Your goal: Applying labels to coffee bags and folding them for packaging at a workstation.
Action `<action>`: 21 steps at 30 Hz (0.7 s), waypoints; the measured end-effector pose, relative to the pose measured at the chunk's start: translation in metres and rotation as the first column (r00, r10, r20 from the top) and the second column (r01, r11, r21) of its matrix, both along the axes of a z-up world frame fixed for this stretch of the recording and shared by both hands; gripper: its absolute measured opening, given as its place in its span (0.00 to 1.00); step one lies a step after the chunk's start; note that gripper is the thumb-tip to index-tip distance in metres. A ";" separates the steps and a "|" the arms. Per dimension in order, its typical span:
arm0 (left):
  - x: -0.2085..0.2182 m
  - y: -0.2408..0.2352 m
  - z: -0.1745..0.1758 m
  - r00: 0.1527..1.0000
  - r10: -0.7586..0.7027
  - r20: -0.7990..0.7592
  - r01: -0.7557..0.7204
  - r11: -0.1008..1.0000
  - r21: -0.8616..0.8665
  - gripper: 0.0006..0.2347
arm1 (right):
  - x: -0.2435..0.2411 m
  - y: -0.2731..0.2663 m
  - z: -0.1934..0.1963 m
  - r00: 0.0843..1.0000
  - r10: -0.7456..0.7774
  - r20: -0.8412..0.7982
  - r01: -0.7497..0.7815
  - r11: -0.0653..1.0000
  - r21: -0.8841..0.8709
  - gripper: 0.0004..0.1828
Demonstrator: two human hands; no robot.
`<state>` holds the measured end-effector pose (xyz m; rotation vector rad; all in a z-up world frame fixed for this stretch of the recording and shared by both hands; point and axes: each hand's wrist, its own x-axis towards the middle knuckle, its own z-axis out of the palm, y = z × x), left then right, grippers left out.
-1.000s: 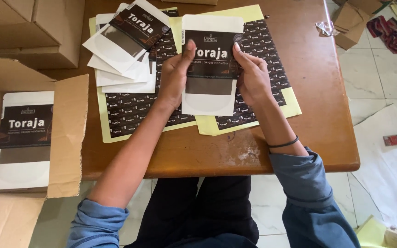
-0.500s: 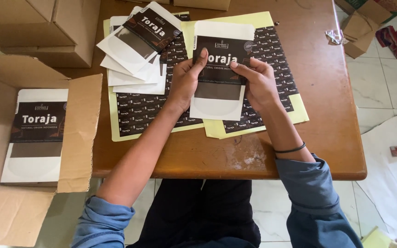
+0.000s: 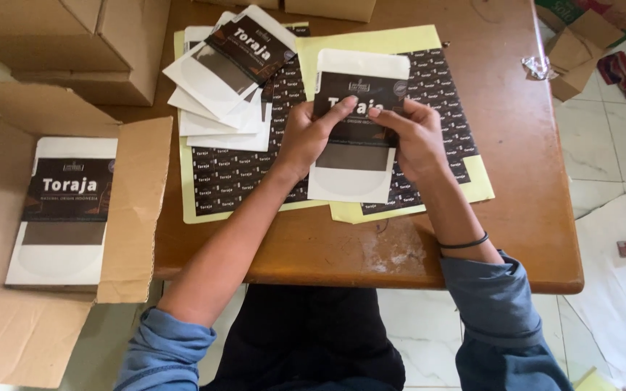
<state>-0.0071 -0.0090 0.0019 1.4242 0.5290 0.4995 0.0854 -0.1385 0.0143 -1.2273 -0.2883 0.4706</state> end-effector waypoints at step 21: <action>-0.005 0.001 0.027 0.997 -0.005 0.081 0.008 0.999 -0.040 0.11 | 0.001 0.007 -0.001 0.997 -0.052 0.063 0.051 0.998 0.022 0.06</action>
